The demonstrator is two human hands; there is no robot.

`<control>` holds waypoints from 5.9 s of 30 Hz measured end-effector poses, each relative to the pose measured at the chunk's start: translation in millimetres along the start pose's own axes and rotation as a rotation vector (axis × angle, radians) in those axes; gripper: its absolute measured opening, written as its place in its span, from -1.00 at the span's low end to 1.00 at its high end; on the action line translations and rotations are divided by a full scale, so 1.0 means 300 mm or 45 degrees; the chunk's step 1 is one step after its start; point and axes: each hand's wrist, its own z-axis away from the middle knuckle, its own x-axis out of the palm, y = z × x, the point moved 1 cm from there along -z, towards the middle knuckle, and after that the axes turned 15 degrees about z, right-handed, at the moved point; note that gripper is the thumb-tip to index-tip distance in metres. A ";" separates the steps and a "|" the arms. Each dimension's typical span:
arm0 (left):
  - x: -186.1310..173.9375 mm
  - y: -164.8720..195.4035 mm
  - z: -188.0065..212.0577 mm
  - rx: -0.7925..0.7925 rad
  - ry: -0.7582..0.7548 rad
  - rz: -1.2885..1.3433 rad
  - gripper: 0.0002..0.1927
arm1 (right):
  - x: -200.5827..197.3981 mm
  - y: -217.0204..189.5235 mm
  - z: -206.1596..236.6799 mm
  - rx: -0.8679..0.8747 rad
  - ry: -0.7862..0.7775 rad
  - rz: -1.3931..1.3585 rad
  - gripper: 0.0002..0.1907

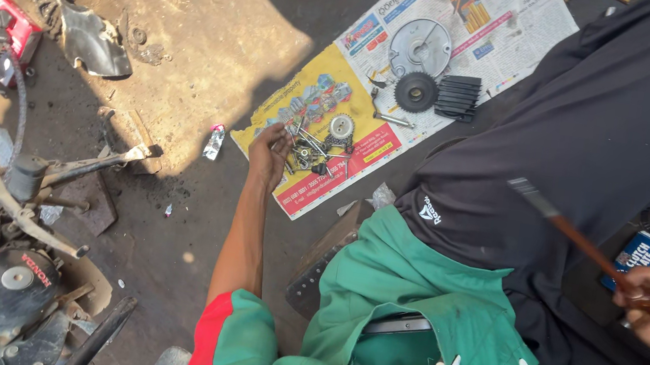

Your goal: The person cleans a circular metal part with a cloth, then uses a screwdriver to adjust components on the motorcycle engine. They also use a hammer to tap the screwdriver handle while working on the engine.

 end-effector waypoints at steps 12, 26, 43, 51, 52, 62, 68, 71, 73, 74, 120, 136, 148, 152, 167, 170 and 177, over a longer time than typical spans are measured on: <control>-0.002 -0.100 0.100 0.599 0.127 -1.839 -0.72 | -0.005 0.350 -0.035 -0.067 0.006 -0.190 -0.65; 0.018 -0.121 0.092 0.597 0.006 -2.066 -0.74 | -0.022 0.098 -0.030 -0.016 0.063 -0.149 -0.61; 0.016 -0.099 0.137 0.642 0.093 -1.748 -0.68 | -0.013 0.089 -0.025 -0.038 0.063 -0.202 -0.66; -0.009 -0.082 0.136 0.474 0.131 -1.367 -0.68 | -0.018 0.075 -0.021 -0.018 0.050 -0.284 -0.62; -0.010 -0.082 0.139 0.494 0.124 -1.414 -0.69 | -0.018 0.079 -0.021 -0.029 0.042 -0.297 -0.63; 0.009 -0.104 0.137 0.499 0.062 -1.509 -0.66 | -0.019 0.023 -0.013 0.036 0.087 -0.213 -0.66; 0.023 -0.113 0.148 0.465 0.076 -1.662 -0.64 | -0.024 -0.015 -0.020 0.045 0.090 -0.223 -0.67; 0.023 -0.106 0.168 0.479 0.033 -1.722 -0.64 | -0.023 -0.006 -0.021 0.036 0.087 -0.218 -0.67; 0.012 -0.096 0.186 0.498 0.056 -1.775 -0.65 | -0.019 0.005 -0.021 0.026 0.080 -0.190 -0.68; 0.006 -0.092 0.193 0.511 0.089 -1.797 -0.65 | -0.017 0.012 -0.021 0.021 0.080 -0.176 -0.67; 0.125 -0.229 0.236 0.799 -0.297 -2.203 -0.77 | -0.037 -0.043 -0.010 -0.006 0.091 -0.262 -0.71; 0.058 -0.140 0.183 0.391 -0.103 -1.660 -0.68 | -0.046 -0.026 -0.001 -0.041 0.068 -0.271 -0.75; 0.816 -0.304 0.778 -0.204 -1.578 -1.081 -0.86 | -0.157 -0.568 0.092 -0.413 0.579 -0.150 -0.69; 0.973 -0.500 0.916 -0.710 -1.764 -0.831 -0.72 | -0.214 -0.622 0.115 -0.448 0.776 -0.049 -0.71; 0.974 -0.965 0.964 -1.436 -1.046 -0.274 -0.72 | -0.232 -0.492 0.202 -0.191 1.137 0.133 -0.71; 0.967 -1.002 0.962 -1.456 -1.053 -0.162 -0.74 | -0.223 -0.477 0.189 -0.091 1.142 0.070 -0.64; 1.029 -1.052 0.916 -1.218 -0.930 -0.286 -0.64 | -0.231 -0.387 0.246 0.152 1.113 -0.211 -0.63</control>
